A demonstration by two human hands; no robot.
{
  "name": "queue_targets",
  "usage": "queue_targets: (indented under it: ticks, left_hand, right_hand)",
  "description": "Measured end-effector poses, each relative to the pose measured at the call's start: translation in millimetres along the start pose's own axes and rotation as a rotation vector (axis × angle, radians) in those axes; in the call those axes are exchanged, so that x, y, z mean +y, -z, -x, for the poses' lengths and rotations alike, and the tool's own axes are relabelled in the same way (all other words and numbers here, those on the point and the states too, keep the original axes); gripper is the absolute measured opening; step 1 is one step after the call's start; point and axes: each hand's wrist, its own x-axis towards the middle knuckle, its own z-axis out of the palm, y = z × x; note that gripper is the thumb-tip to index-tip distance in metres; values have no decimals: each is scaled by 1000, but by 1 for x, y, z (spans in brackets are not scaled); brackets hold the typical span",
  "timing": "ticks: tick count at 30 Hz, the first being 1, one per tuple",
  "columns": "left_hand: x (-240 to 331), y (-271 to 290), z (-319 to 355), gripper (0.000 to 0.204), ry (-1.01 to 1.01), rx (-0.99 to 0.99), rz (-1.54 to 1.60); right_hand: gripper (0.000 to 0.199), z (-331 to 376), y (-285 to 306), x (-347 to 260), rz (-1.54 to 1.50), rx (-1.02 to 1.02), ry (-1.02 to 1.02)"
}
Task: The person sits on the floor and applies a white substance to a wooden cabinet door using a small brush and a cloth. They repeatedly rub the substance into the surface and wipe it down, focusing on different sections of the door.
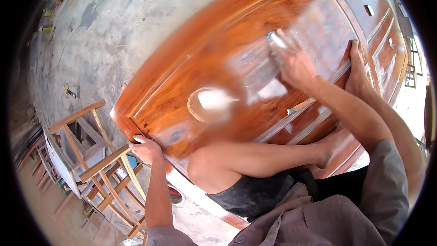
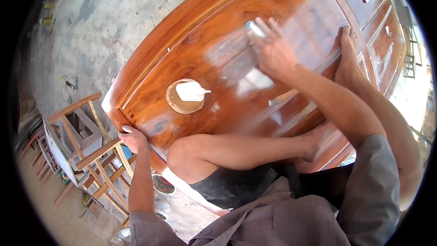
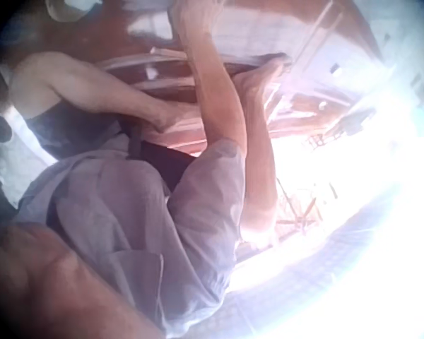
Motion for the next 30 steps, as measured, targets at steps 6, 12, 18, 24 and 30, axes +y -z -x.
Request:
queue_targets:
  ticks: [6,12,18,24,30]
  left_hand:
    - [-8,-8,2,73,-48,34,3]
    - [-11,-13,-5,75,-63,49,5]
    - [-8,-2,-4,74,-38,59,32]
    - [1,-10,8,74,-92,58,57]
    - [-15,-8,-8,68,-82,123,77]
  right_hand:
    - [49,-15,0,-33,-188,-8,309]
    - [53,-12,-6,-63,-83,-116,196]
    - [58,-24,23,14,83,34,173]
    - [48,-13,3,-48,-121,-127,333]
    - [31,26,55,78,116,84,-100]
